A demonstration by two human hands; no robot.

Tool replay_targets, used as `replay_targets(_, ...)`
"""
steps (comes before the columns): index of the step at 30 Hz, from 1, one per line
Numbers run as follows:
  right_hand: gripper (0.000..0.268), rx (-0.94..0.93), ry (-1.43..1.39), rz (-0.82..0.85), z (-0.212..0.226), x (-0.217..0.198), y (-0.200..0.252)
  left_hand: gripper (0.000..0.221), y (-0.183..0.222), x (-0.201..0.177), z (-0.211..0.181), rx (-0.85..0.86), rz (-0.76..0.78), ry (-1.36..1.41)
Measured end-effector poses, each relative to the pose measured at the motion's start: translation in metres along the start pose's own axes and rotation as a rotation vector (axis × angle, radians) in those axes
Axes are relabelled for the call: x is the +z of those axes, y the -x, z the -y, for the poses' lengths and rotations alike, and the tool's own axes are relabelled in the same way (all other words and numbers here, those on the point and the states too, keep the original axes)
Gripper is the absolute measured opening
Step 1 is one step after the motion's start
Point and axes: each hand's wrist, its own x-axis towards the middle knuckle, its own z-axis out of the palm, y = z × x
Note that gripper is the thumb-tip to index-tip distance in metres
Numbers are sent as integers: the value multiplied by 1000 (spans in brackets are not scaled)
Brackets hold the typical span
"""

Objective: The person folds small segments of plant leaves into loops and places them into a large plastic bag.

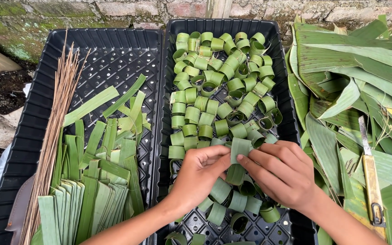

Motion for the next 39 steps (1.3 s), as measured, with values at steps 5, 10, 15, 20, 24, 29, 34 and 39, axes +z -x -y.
replay_targets(5, 8, -44, 81, 24, 0, -4, -1, 21, -1, -4, -6, -6, 14, 42)
replay_targets(10, 11, -52, 137, 50, -1, -5, 4, 30, 3, -4, -15, -44, 61, -31)
replay_targets(15, 21, 13, 22, 117, -4, -3, 15, 10, 1, -3, 2, 139, 7, -122)
replay_targets(20, 35, 413, -269, 159, 4, -4, 1, 14, 4, -3, -4, 319, 71, -253)
replay_targets(24, 29, 392, -313, 147, 7, -4, -2, 17, 3, -1, -1, 345, 64, -223)
replay_targets(29, 25, 173, -73, 118, 12, -3, 0, 27, 2, -1, -5, 116, 0, -69)
replay_targets(34, 29, 14, 105, 110, 15, -3, 4, 26, 2, -2, -15, 39, 0, 25)
replay_targets(39, 26, -31, 122, 118, 18, -1, 4, 25, -1, -2, -12, -53, -46, 105)
